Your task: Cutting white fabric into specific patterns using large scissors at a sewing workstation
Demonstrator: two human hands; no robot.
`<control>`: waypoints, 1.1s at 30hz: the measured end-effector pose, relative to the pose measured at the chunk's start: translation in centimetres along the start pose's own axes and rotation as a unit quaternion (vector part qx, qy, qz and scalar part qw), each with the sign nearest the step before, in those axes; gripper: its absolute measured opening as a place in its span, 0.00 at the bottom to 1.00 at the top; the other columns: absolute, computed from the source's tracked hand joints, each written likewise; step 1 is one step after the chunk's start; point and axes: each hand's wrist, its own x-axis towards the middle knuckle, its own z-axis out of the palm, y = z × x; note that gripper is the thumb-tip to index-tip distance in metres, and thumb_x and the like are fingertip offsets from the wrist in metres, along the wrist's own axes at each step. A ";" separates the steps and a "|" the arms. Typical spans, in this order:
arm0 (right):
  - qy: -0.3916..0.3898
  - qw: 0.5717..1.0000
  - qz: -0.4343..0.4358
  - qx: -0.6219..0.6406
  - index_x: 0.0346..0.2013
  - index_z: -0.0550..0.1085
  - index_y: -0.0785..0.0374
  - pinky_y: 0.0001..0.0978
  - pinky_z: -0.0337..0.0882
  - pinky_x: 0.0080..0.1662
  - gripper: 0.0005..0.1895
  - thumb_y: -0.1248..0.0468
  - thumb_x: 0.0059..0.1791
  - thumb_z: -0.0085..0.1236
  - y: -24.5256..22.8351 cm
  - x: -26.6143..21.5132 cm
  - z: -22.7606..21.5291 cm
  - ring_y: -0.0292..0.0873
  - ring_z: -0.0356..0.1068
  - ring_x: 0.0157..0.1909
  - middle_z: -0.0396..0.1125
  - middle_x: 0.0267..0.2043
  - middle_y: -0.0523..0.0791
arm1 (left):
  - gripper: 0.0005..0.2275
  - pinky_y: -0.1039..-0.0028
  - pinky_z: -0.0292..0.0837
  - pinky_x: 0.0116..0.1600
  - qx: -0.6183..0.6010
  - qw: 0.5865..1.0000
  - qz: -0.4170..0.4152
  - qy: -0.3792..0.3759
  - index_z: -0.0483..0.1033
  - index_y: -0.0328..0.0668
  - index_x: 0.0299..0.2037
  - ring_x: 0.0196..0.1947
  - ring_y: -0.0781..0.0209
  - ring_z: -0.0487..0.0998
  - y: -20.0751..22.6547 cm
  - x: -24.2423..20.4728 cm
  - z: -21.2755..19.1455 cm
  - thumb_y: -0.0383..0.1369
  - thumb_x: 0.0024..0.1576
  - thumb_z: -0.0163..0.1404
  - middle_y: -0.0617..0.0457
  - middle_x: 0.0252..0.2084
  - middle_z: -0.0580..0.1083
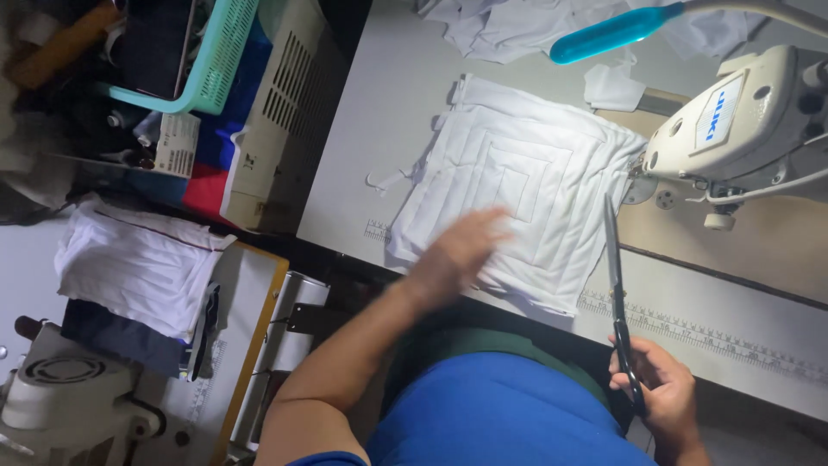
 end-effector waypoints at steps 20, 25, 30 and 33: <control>0.000 0.998 -0.036 0.054 0.47 0.70 0.76 0.24 0.65 0.31 0.31 0.53 0.39 0.58 -0.2 0.2 0.2 0.36 0.64 0.21 0.64 0.23 0.46 | 0.04 0.77 0.74 0.42 0.093 0.918 -0.359 0.137 0.78 0.37 0.36 0.34 0.61 0.75 -8.2 1.8 -8.0 0.26 0.53 0.52 0.50 0.36 0.75; -0.010 0.997 -0.032 0.066 0.46 0.70 0.76 0.25 0.66 0.32 0.30 0.54 0.39 0.60 0.4 0.3 0.0 0.37 0.64 0.21 0.64 0.24 0.46 | 0.05 0.77 0.74 0.42 0.083 0.880 -0.433 0.174 0.79 0.41 0.36 0.35 0.65 0.77 -9.5 2.3 -10.4 0.30 0.54 0.51 0.55 0.35 0.78; -0.007 0.997 -0.045 0.069 0.47 0.69 0.76 0.24 0.66 0.31 0.32 0.51 0.39 0.59 0.3 0.3 0.1 0.36 0.65 0.20 0.64 0.24 0.46 | 0.02 0.79 0.68 0.39 0.090 0.944 -0.265 0.176 0.78 0.48 0.26 0.30 0.69 0.76 -12.4 9.4 -8.2 0.32 0.47 0.51 0.63 0.28 0.77; 0.000 0.996 -0.035 0.080 0.47 0.70 0.75 0.25 0.66 0.30 0.28 0.57 0.39 0.61 1.0 0.2 0.0 0.37 0.64 0.20 0.64 0.23 0.47 | 0.16 0.79 0.68 0.46 -0.015 0.972 -0.189 0.141 0.76 0.46 0.47 0.41 0.67 0.78 -13.7 15.2 -4.1 0.33 0.47 0.50 0.59 0.42 0.79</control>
